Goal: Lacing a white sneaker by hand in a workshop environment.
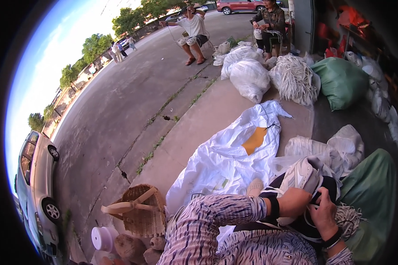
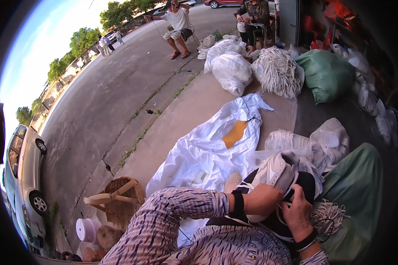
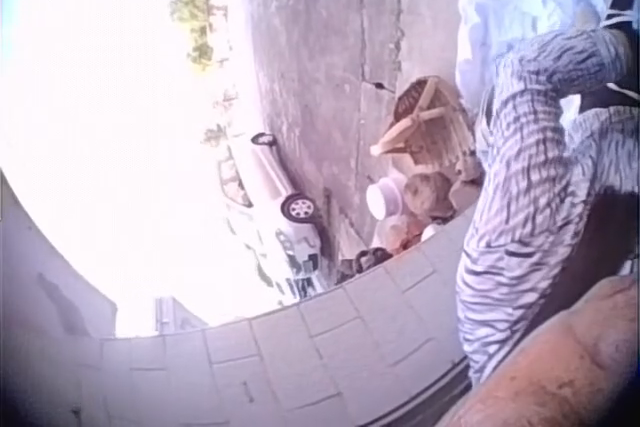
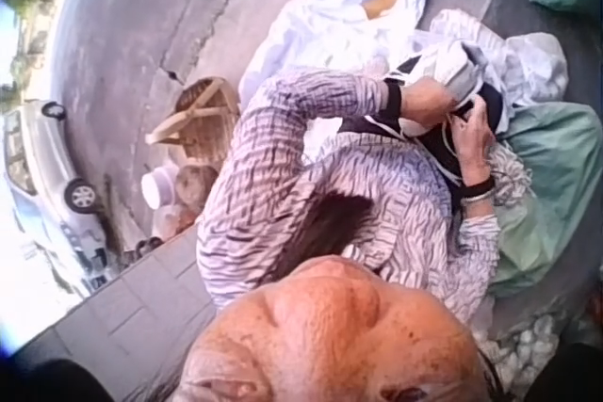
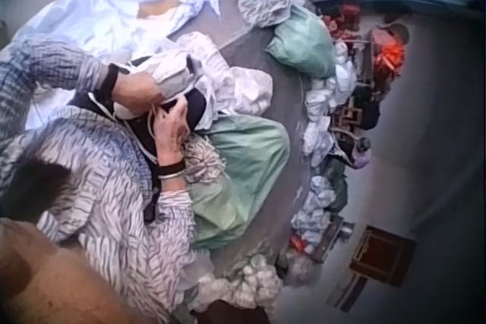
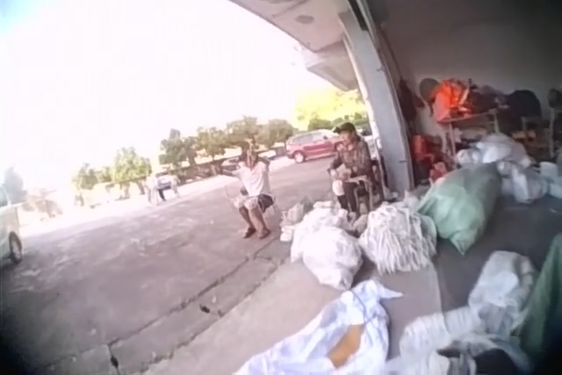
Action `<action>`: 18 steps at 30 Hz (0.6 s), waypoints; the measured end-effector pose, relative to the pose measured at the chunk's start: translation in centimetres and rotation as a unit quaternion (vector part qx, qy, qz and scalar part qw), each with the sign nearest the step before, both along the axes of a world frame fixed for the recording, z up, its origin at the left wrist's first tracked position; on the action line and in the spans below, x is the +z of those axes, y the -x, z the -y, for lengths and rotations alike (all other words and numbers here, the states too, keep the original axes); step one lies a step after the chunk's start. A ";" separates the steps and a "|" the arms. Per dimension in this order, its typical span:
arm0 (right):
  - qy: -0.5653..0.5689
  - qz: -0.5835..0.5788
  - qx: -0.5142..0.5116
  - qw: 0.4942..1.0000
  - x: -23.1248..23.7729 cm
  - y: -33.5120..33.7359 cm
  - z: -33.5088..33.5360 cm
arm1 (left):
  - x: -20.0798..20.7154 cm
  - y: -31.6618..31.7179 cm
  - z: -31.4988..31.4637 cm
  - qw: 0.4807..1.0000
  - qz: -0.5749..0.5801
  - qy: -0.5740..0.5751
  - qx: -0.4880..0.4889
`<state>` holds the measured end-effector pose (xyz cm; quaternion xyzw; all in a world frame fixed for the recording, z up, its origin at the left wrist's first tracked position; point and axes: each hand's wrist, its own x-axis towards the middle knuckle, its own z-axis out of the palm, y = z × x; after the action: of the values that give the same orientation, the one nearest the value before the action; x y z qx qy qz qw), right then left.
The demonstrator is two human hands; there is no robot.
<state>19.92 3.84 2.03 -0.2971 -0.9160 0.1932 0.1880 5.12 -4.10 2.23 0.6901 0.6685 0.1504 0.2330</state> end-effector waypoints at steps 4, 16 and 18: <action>0.008 0.120 0.154 0.981 2.4 0.7 -1.8 | -1.0 0.8 0.7 0.997 0.064 -0.045 0.004; 0.020 -0.003 0.225 0.974 -1.4 -1.3 -4.3 | -0.5 0.8 -5.0 0.996 -0.042 0.066 -0.042; 0.001 0.013 0.232 0.973 -1.8 -1.6 -4.5 | -0.4 1.2 -5.9 0.994 -0.037 0.044 -0.098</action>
<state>21.53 8.33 0.21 -0.0791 -0.9621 0.2284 0.1264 3.90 1.79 1.85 0.7466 0.6115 0.0719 0.2520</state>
